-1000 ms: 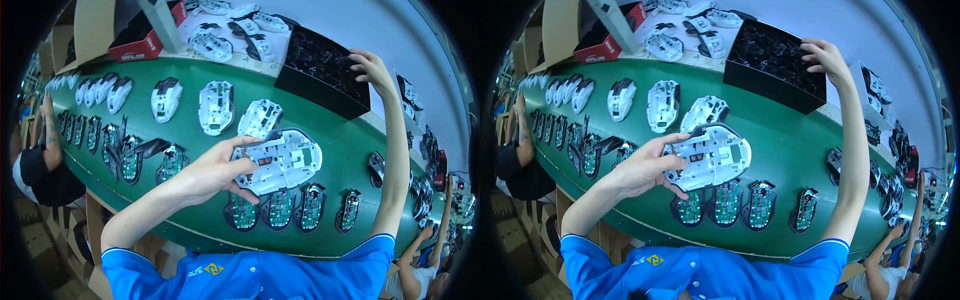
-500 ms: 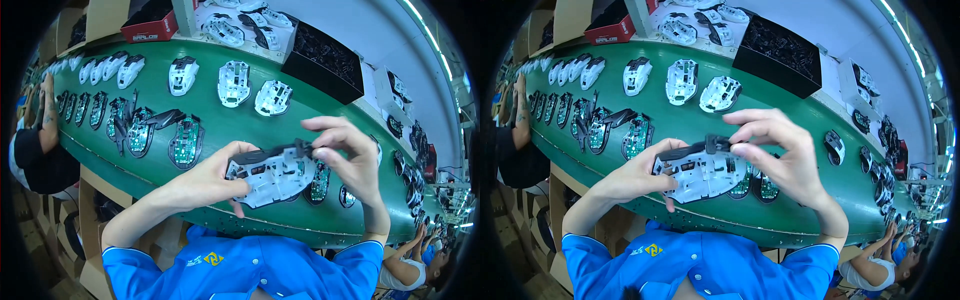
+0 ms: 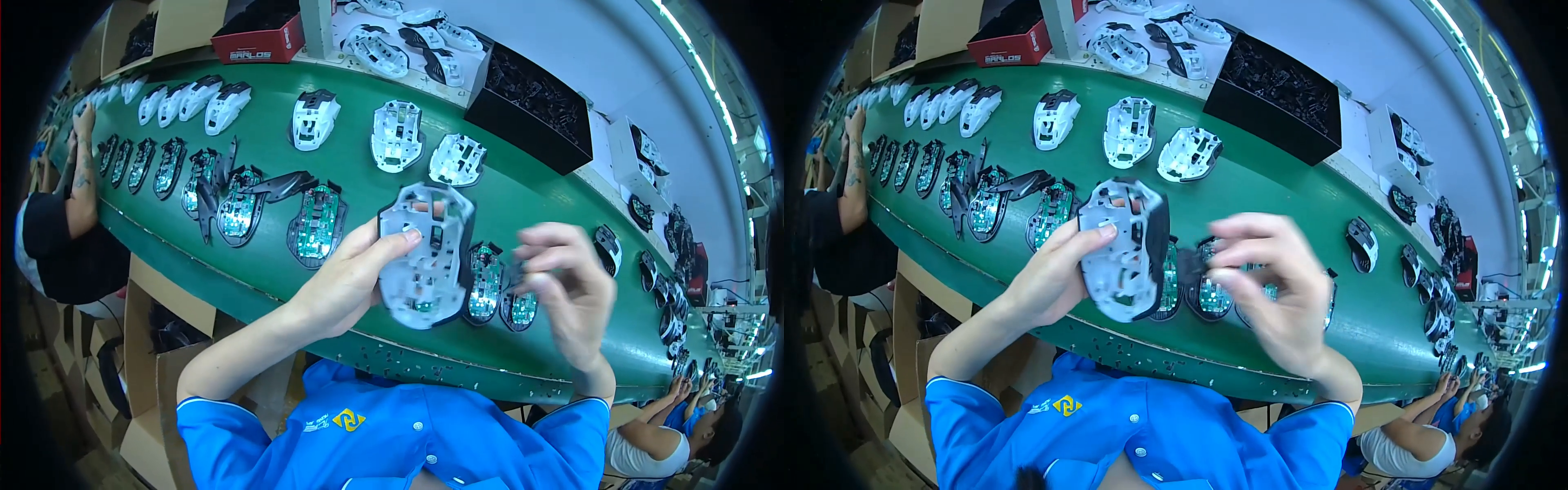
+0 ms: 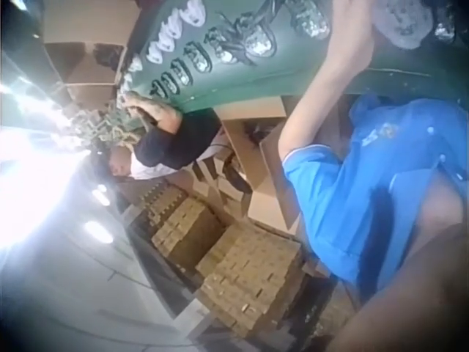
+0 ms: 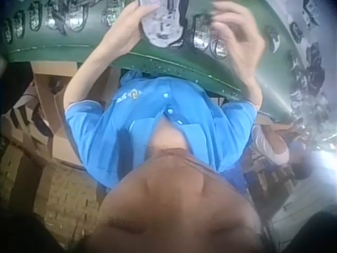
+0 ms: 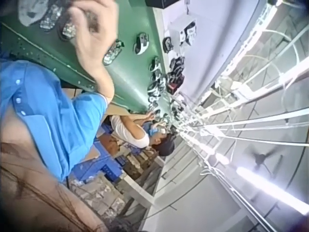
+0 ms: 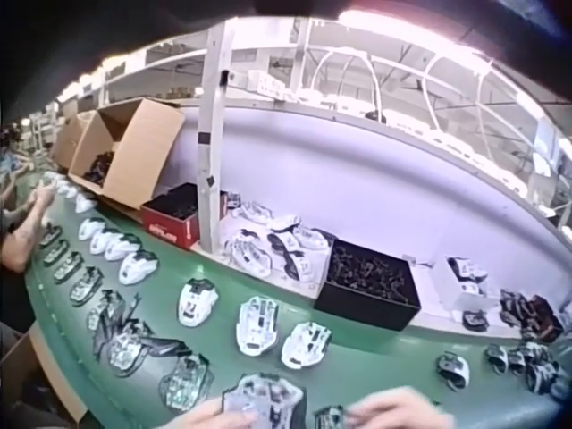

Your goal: The person assembles computer mouse casings by picking up mouse shells and plastic components, fitting the components into each shell by hand, and placing the assembled casings onto the conveyor line.

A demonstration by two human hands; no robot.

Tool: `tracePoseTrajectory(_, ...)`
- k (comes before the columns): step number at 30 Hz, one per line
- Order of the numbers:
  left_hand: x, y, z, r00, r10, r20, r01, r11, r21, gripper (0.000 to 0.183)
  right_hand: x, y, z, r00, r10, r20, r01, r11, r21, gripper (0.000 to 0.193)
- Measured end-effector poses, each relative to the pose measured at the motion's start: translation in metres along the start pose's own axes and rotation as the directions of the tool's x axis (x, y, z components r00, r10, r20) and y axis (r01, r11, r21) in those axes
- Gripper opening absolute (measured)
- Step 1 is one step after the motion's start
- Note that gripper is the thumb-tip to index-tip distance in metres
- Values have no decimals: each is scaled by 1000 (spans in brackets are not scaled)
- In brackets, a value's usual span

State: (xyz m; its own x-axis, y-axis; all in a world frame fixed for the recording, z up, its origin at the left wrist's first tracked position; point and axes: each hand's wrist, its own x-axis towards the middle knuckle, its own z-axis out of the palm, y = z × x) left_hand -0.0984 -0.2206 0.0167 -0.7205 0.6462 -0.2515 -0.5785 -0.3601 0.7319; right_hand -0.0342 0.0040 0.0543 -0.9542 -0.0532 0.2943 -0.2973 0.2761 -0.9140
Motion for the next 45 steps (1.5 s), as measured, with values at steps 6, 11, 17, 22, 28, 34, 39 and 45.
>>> tracePoseTrajectory(6,-5,26,3,961,-248,119,218,951,221,71,24,-15,3,699,-525,486,715,535,-450,32)
tracePoseTrajectory(11,-11,33,2,910,-357,212,247,876,415,77,32,-13,9,578,-490,653,813,415,-408,34)
tracePoseTrajectory(17,-15,39,-4,911,-365,194,297,905,304,60,42,-15,12,582,-408,704,810,375,-452,29)
tracePoseTrajectory(22,-12,34,-6,949,-285,134,230,918,323,64,44,-15,14,640,-363,677,760,431,-487,30)
tracePoseTrajectory(28,-8,29,-6,952,-280,124,227,916,330,53,43,-18,22,651,-262,713,747,387,-540,24)
tracePoseTrajectory(34,-5,9,-5,998,-24,59,-14,825,565,36,47,-22,28,746,-162,646,629,493,-602,33)
tracePoseTrajectory(39,-3,12,-7,999,10,49,-40,734,678,27,45,-19,30,853,-101,512,438,670,-599,32)
tracePoseTrajectory(45,2,3,-11,978,202,55,-188,732,655,25,41,-12,44,971,-58,233,183,807,-562,53)
